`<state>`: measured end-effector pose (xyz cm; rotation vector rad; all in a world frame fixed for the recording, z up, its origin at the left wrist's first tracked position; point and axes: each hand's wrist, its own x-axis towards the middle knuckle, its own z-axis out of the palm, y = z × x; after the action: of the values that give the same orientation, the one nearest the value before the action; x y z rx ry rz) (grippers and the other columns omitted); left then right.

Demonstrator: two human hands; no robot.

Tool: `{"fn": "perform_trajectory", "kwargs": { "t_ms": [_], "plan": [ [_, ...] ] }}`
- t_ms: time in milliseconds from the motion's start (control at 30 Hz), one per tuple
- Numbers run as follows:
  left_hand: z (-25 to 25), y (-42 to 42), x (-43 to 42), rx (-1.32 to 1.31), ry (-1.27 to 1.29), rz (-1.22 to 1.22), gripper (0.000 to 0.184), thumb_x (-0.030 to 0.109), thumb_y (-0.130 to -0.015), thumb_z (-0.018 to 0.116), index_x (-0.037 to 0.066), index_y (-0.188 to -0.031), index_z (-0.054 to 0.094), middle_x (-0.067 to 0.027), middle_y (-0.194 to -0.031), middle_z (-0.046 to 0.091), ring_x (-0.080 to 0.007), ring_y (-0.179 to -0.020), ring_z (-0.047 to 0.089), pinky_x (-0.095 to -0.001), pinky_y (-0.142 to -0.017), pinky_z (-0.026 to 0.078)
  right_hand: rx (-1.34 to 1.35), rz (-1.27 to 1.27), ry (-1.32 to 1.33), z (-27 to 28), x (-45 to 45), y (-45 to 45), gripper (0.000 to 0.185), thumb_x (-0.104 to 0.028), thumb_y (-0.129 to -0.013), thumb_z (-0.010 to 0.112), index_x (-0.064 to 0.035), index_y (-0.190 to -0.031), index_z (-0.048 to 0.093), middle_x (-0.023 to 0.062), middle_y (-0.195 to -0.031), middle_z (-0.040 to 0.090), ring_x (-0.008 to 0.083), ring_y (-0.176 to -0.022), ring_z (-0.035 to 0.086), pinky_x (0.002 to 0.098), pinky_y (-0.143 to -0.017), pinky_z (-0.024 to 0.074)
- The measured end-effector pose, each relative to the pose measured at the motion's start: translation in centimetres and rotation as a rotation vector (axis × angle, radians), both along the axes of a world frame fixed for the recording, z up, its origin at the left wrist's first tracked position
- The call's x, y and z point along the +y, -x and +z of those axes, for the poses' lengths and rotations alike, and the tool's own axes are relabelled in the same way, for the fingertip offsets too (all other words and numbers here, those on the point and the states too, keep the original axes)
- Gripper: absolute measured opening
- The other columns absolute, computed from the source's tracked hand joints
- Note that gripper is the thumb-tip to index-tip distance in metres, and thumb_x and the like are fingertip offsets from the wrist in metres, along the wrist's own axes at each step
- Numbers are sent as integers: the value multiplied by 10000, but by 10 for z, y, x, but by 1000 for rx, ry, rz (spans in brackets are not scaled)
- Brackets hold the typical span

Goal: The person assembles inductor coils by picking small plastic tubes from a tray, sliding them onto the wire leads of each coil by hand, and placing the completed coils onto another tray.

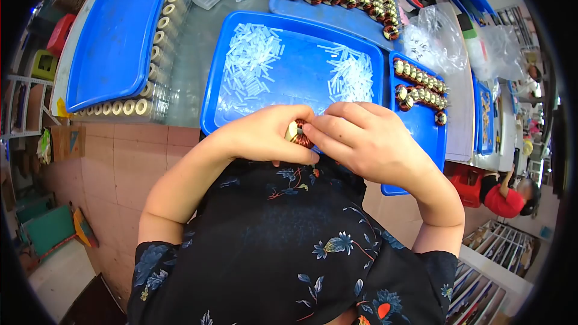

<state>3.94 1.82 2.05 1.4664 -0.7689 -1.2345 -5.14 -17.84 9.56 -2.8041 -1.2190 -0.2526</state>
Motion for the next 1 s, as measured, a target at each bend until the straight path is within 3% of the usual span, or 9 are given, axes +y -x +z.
{"fn": "perform_trajectory", "kwargs": {
  "t_ms": [200,433,700,800,900,933,1000],
  "plan": [
    [-5,4,-1,-69,6,-43,437,241,-724,785,1,-1046,614,-68,-803,642,-152,-689,619,-305,-605,501,166,-31,-75,-3,3,3,337,-201,-690,686,-57,-988,616,30,-929,579,211,-912,610,332,-748,539],
    [3,-2,-6,-154,-82,-146,404,187,-707,704,-1,-1053,618,-94,-815,646,-175,-718,611,-320,-631,483,182,-35,-52,-7,5,7,235,-149,-712,649,-28,-907,598,62,-852,561,228,-825,624,357,-685,555],
    [3,0,-9,-295,24,-186,420,184,-699,710,-10,-1057,605,-144,-875,667,-252,-811,647,-376,-733,506,161,100,79,-1,10,3,179,-121,-710,634,-4,-845,615,78,-797,550,218,-770,626,314,-644,556],
    [5,2,-13,-378,-36,-279,446,175,-704,709,-7,-1097,600,-133,-875,662,-217,-796,645,-368,-687,519,187,151,162,3,11,4,156,-117,-723,630,-5,-831,617,82,-796,554,209,-774,627,308,-643,558],
    [16,-10,-15,-99,-155,-358,471,178,-724,721,-5,-1138,591,-106,-900,651,-167,-788,640,-331,-610,529,309,76,35,5,1,-5,150,-90,-772,627,-13,-900,631,110,-883,598,263,-854,641,353,-693,557],
    [27,-12,-14,8,-188,-287,489,198,-754,739,-9,-1168,579,-77,-932,636,-129,-781,630,-277,-550,531,349,21,-59,7,-6,-9,163,-84,-786,630,-17,-934,637,114,-910,606,279,-874,641,368,-708,554],
    [21,-14,-10,117,-123,-208,392,122,-771,730,5,-1120,595,-41,-826,608,-101,-663,600,-254,-515,511,480,-70,-318,10,-15,-15,250,-84,-824,660,-62,-1073,654,106,-992,621,315,-920,633,413,-756,532]
  ]
}}
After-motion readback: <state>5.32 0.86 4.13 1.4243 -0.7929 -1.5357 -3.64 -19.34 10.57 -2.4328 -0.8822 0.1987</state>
